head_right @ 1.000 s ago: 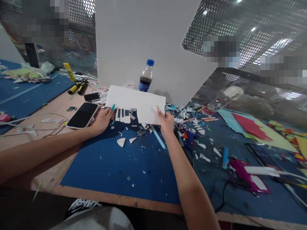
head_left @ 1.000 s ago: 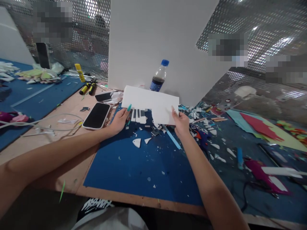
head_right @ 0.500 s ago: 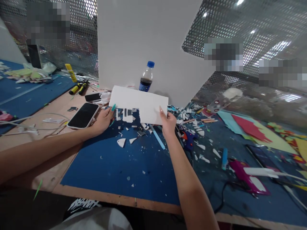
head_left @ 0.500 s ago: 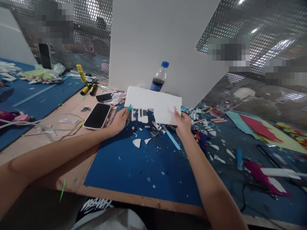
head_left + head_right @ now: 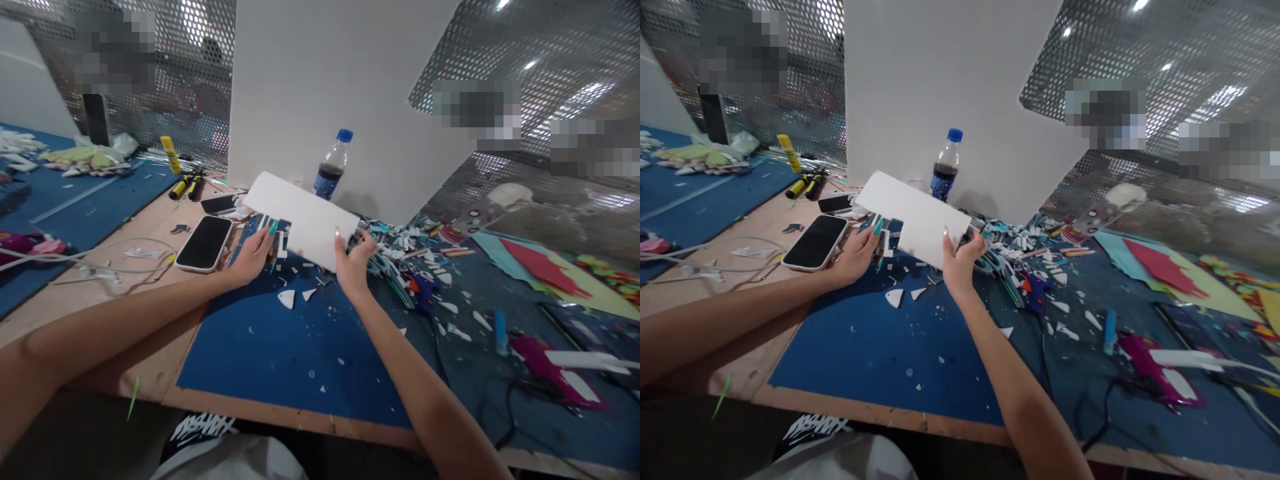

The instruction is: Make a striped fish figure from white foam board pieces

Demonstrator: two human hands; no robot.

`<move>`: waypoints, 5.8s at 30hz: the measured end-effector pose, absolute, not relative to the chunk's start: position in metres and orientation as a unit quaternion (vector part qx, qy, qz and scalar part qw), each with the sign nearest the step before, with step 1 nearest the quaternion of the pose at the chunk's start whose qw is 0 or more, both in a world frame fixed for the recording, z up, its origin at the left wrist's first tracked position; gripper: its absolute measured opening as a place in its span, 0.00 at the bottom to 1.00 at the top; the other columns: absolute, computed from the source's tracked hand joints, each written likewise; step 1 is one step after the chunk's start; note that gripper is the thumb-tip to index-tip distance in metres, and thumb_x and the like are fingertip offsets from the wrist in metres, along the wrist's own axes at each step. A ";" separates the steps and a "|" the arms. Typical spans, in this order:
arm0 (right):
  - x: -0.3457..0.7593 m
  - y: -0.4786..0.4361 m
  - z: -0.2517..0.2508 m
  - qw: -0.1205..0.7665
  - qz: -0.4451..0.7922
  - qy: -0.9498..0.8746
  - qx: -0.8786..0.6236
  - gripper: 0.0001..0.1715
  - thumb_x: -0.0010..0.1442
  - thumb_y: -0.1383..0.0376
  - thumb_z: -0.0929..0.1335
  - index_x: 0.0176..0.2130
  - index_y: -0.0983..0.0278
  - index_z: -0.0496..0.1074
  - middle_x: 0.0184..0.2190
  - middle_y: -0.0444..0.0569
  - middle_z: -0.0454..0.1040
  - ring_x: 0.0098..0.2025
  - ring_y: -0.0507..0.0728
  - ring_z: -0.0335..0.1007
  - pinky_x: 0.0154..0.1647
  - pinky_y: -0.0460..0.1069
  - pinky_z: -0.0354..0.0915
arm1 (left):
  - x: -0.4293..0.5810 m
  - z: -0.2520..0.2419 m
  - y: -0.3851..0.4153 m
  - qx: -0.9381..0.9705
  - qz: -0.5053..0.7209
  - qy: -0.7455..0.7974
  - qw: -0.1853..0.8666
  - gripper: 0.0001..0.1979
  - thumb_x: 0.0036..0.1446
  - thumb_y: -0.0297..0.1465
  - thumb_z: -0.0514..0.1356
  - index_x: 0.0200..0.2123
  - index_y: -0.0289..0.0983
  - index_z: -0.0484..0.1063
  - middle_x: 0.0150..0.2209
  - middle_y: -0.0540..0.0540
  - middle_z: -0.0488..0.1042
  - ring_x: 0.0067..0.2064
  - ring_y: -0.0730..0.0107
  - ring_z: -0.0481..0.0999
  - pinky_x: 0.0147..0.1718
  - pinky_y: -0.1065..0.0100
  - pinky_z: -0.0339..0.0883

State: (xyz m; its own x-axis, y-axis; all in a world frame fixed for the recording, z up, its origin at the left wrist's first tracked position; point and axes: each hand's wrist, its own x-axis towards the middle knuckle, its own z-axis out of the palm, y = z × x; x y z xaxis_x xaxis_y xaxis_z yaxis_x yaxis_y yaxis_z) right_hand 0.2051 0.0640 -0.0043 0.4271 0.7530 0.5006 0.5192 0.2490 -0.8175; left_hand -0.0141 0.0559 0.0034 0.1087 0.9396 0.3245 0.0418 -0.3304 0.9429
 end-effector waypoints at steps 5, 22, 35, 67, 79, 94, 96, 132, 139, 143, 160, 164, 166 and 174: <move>0.183 0.036 0.018 0.424 0.018 -0.732 -0.533 0.27 0.64 0.44 0.52 0.34 0.61 0.62 0.37 0.54 0.65 0.46 0.62 0.60 0.53 0.61 0.54 | -0.001 0.000 0.047 0.621 0.505 0.367 0.473 0.24 0.58 0.53 0.53 0.25 0.38 0.60 0.18 0.54 0.65 0.18 0.76 0.65 0.19 0.73 0.61; 0.166 0.024 0.019 0.332 0.268 -0.787 -0.446 0.30 0.58 0.39 0.59 0.23 0.61 0.56 0.21 0.43 0.62 0.28 0.53 0.60 0.29 0.48 0.54 | 0.008 -0.010 0.029 0.611 0.502 0.342 0.507 0.22 0.60 0.51 0.52 0.28 0.38 0.62 0.19 0.54 0.66 0.19 0.76 0.67 0.19 0.72 0.63; 0.161 0.021 0.012 0.344 0.425 -0.719 -0.430 0.30 0.61 0.41 0.57 0.25 0.61 0.60 0.18 0.40 0.61 0.19 0.49 0.56 0.24 0.47 0.56 | 0.008 -0.004 0.028 0.620 0.490 0.351 0.503 0.21 0.62 0.49 0.51 0.27 0.39 0.62 0.16 0.54 0.64 0.16 0.76 0.64 0.15 0.73 0.59; 0.150 0.011 0.018 0.363 0.227 -0.766 -0.480 0.25 0.67 0.51 0.52 0.23 0.60 0.53 0.19 0.43 0.58 0.24 0.52 0.56 0.27 0.49 0.53 | -0.002 -0.008 0.033 0.738 0.500 0.355 0.283 0.16 0.67 0.38 0.46 0.27 0.39 0.54 0.23 0.52 0.58 0.24 0.75 0.57 0.23 0.69 0.53; 0.147 0.010 0.018 0.395 0.297 -0.703 -0.511 0.28 0.65 0.48 0.56 0.20 0.61 0.55 0.15 0.41 0.59 0.19 0.49 0.55 0.25 0.48 0.51 | -0.003 -0.005 0.033 0.729 0.516 0.337 0.297 0.18 0.66 0.43 0.48 0.27 0.38 0.59 0.24 0.53 0.58 0.25 0.75 0.58 0.26 0.70 0.55; 0.167 0.027 0.013 0.429 0.251 -0.635 -0.591 0.33 0.64 0.45 0.54 0.16 0.61 0.54 0.13 0.42 0.56 0.18 0.50 0.53 0.25 0.49 0.52 | -0.005 -0.007 0.034 0.682 0.546 0.365 0.322 0.19 0.66 0.44 0.48 0.27 0.38 0.59 0.23 0.52 0.58 0.25 0.74 0.58 0.26 0.69 0.54; 0.181 0.036 0.010 0.414 0.168 -0.633 -0.633 0.34 0.65 0.47 0.52 0.17 0.61 0.59 0.15 0.45 0.60 0.21 0.53 0.57 0.29 0.50 0.54 | -0.004 -0.009 0.034 0.676 0.547 0.362 0.337 0.19 0.66 0.44 0.49 0.26 0.39 0.59 0.22 0.52 0.58 0.24 0.74 0.57 0.24 0.69 0.54; 0.143 0.007 0.013 0.414 0.337 -0.733 -0.421 0.22 0.63 0.47 0.60 0.28 0.60 0.57 0.23 0.42 0.61 0.26 0.51 0.56 0.27 0.48 0.54 | 0.003 -0.005 0.035 0.650 0.535 0.309 0.442 0.25 0.60 0.52 0.51 0.23 0.39 0.55 0.20 0.54 0.54 0.22 0.76 0.53 0.19 0.70 0.52; 0.141 0.007 0.008 0.425 0.388 -0.686 -0.444 0.22 0.63 0.47 0.60 0.28 0.60 0.58 0.21 0.40 0.60 0.23 0.51 0.56 0.26 0.48 0.55 | 0.002 -0.005 0.034 0.644 0.539 0.317 0.442 0.23 0.61 0.51 0.52 0.25 0.39 0.55 0.20 0.55 0.53 0.21 0.78 0.52 0.18 0.72 0.52; 0.141 0.010 0.004 0.425 0.445 -0.654 -0.439 0.23 0.61 0.45 0.60 0.28 0.60 0.59 0.20 0.39 0.59 0.21 0.50 0.56 0.23 0.47 0.57 | 0.002 -0.007 0.036 0.640 0.537 0.319 0.447 0.23 0.61 0.52 0.51 0.26 0.38 0.57 0.21 0.54 0.56 0.21 0.77 0.57 0.20 0.73 0.57; 0.149 0.021 0.007 0.444 0.625 -0.539 -0.350 0.24 0.60 0.44 0.63 0.27 0.60 0.58 0.20 0.38 0.60 0.16 0.46 0.48 0.16 0.46 0.46 | -0.017 0.000 0.058 0.705 0.504 0.434 0.246 0.09 0.63 0.32 0.52 0.29 0.38 0.61 0.26 0.49 0.63 0.30 0.67 0.63 0.34 0.64 0.59; 0.149 0.022 0.006 0.463 0.626 -0.513 -0.362 0.23 0.58 0.45 0.65 0.28 0.61 0.60 0.19 0.38 0.61 0.16 0.46 0.48 0.17 0.45 0.44 | -0.020 0.008 0.055 0.796 0.449 0.405 0.033 0.05 0.63 0.29 0.50 0.33 0.37 0.62 0.35 0.41 0.67 0.39 0.58 0.63 0.43 0.56 0.57; 0.146 0.020 0.005 0.463 0.626 -0.500 -0.379 0.23 0.57 0.46 0.65 0.29 0.61 0.60 0.18 0.38 0.60 0.17 0.46 0.49 0.18 0.45 0.44 | -0.018 0.012 0.048 0.843 0.397 0.355 -0.073 0.09 0.65 0.31 0.46 0.33 0.37 0.62 0.33 0.42 0.67 0.36 0.59 0.63 0.39 0.59 0.59; 0.134 0.010 0.008 0.457 0.643 -0.480 -0.384 0.21 0.53 0.48 0.68 0.30 0.60 0.59 0.17 0.35 0.55 0.17 0.46 0.47 0.19 0.44 0.45 | -0.010 0.015 0.035 0.878 0.354 0.274 -0.168 0.13 0.66 0.27 0.44 0.31 0.36 0.62 0.27 0.43 0.68 0.31 0.63 0.61 0.31 0.64 0.59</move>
State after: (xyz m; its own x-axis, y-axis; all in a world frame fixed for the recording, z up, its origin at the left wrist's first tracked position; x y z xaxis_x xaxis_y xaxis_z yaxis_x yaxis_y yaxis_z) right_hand 0.1340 0.0095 0.0076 -0.2878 0.9561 -0.0545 -0.2193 -0.1212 -0.9681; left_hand -0.0103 0.0348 0.0151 0.5993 0.3625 0.7137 0.6008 -0.7928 -0.1019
